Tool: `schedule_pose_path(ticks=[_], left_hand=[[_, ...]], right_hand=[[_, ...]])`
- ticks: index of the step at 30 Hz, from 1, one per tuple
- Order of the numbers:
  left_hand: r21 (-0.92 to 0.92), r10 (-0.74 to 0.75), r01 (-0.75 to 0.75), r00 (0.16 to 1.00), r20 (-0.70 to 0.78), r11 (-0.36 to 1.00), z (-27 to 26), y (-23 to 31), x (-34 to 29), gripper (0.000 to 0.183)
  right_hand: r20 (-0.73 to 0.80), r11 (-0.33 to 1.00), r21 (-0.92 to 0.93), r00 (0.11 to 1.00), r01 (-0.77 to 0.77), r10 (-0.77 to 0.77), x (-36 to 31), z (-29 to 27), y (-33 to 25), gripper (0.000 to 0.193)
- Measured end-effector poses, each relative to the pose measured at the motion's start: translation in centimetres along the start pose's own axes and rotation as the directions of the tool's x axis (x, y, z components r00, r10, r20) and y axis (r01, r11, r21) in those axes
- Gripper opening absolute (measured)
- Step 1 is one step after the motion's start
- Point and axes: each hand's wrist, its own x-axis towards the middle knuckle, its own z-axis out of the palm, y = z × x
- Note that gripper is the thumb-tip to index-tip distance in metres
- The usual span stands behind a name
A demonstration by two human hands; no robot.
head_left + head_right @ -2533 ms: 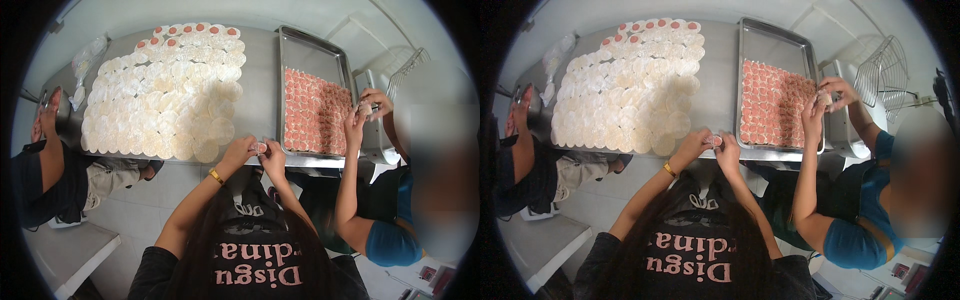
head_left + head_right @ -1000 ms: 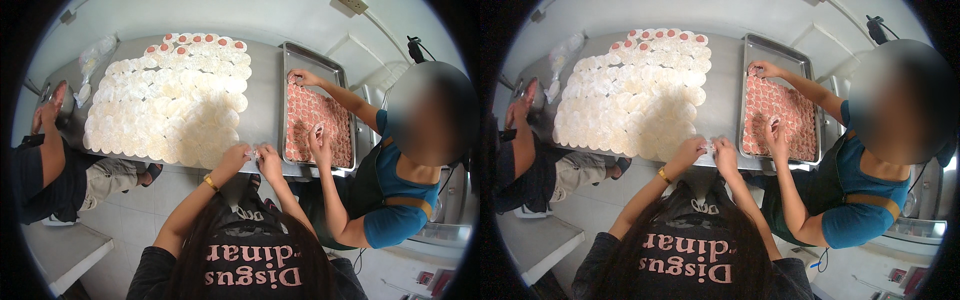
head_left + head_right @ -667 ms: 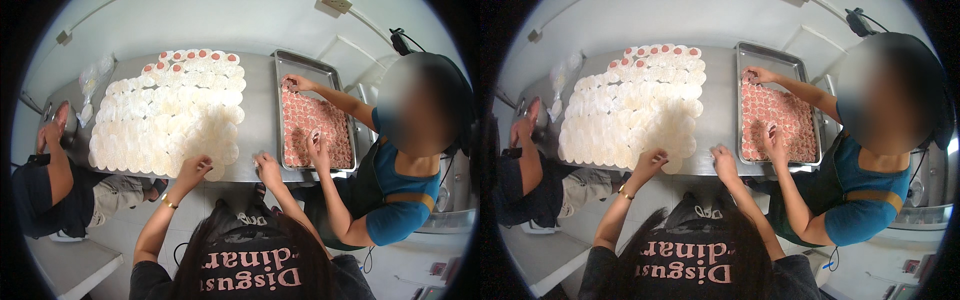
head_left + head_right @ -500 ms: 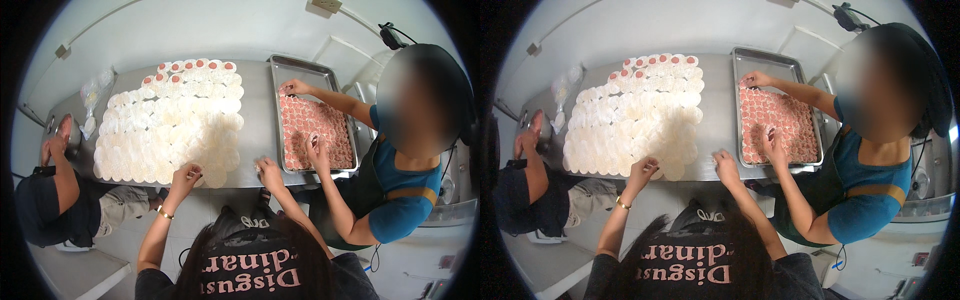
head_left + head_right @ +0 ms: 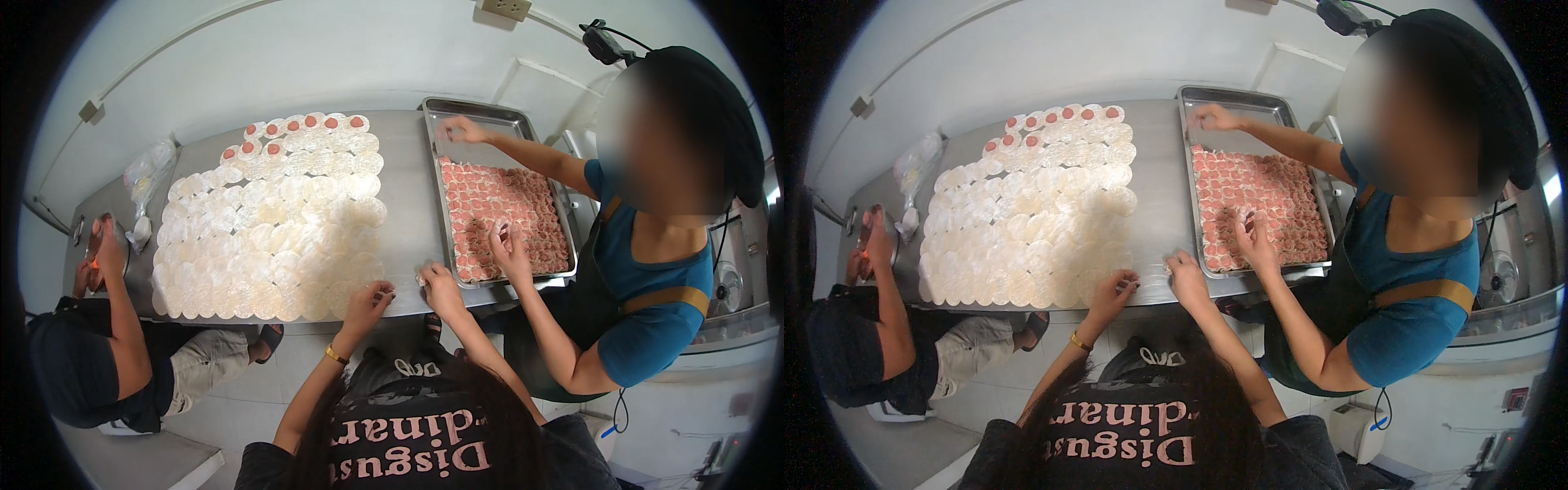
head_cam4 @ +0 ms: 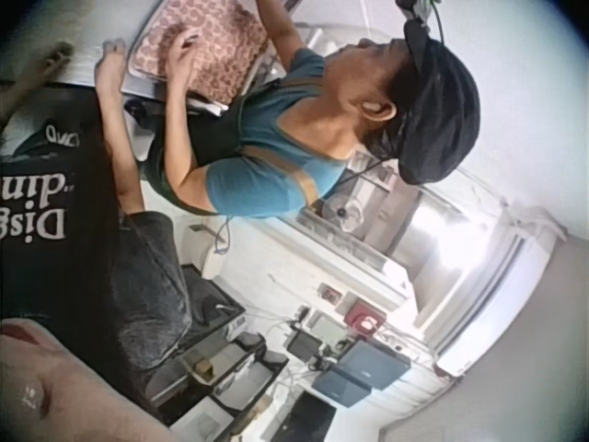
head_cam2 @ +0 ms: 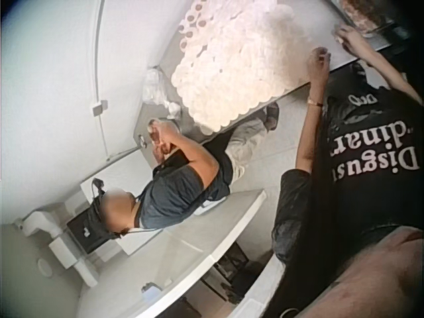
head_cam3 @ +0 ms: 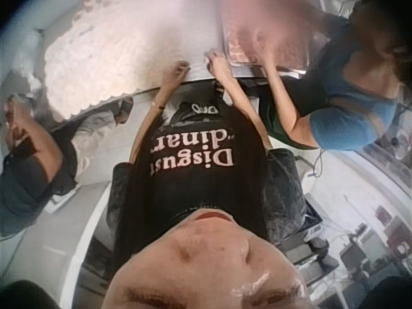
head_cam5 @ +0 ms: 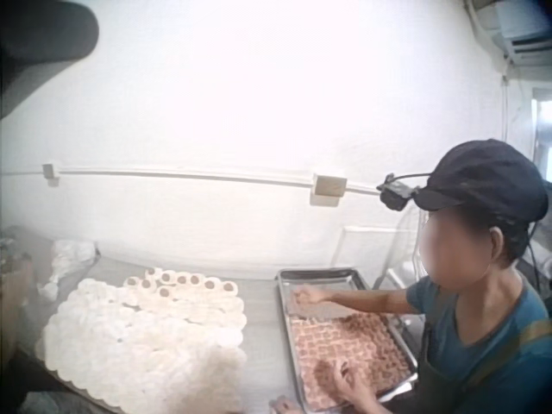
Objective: The person places small pink filling onto white circular wrappers and folds them into dumplings, then arranges the finished dumplings on a metal tray. Another person assists by placing filling onto wrappers.
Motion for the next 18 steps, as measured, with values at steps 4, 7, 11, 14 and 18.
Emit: schedule_pose_path(ticks=[4, 7, 11, 14, 18], left_hand=[[0.061, 0.049, -0.046, 0.998, -0.042, 0.997, 2.3, -1.3, 0.9, 0.019], [0.149, 0.128, -0.116, 0.989, -0.075, 0.982, 4.1, -2.1, 1.7, 0.023], [0.377, 0.154, -0.136, 0.988, -0.017, 0.916, 4.6, -2.3, 1.7, 0.028], [0.388, 0.108, -0.092, 0.994, -0.019, 0.917, 4.5, -2.2, 1.6, 0.029], [0.400, 0.155, -0.127, 0.987, -0.037, 0.908, 4.7, -2.3, 1.6, 0.028]], right_hand=[[-0.055, 0.999, -0.009, 0.998, 0.034, -0.034, -0.3, 0.6, 0.6, 0.038], [-0.085, 0.998, 0.027, 0.995, 0.055, -0.052, -0.3, 0.9, 1.0, 0.040], [-0.077, 0.996, 0.038, 0.994, 0.081, -0.078, -0.1, 0.8, 1.2, 0.044], [-0.083, 0.994, 0.048, 0.992, 0.094, -0.090, -0.1, 0.6, 1.3, 0.047], [-0.057, 0.995, 0.067, 0.996, 0.079, -0.075, -0.1, 0.6, 1.3, 0.045]])
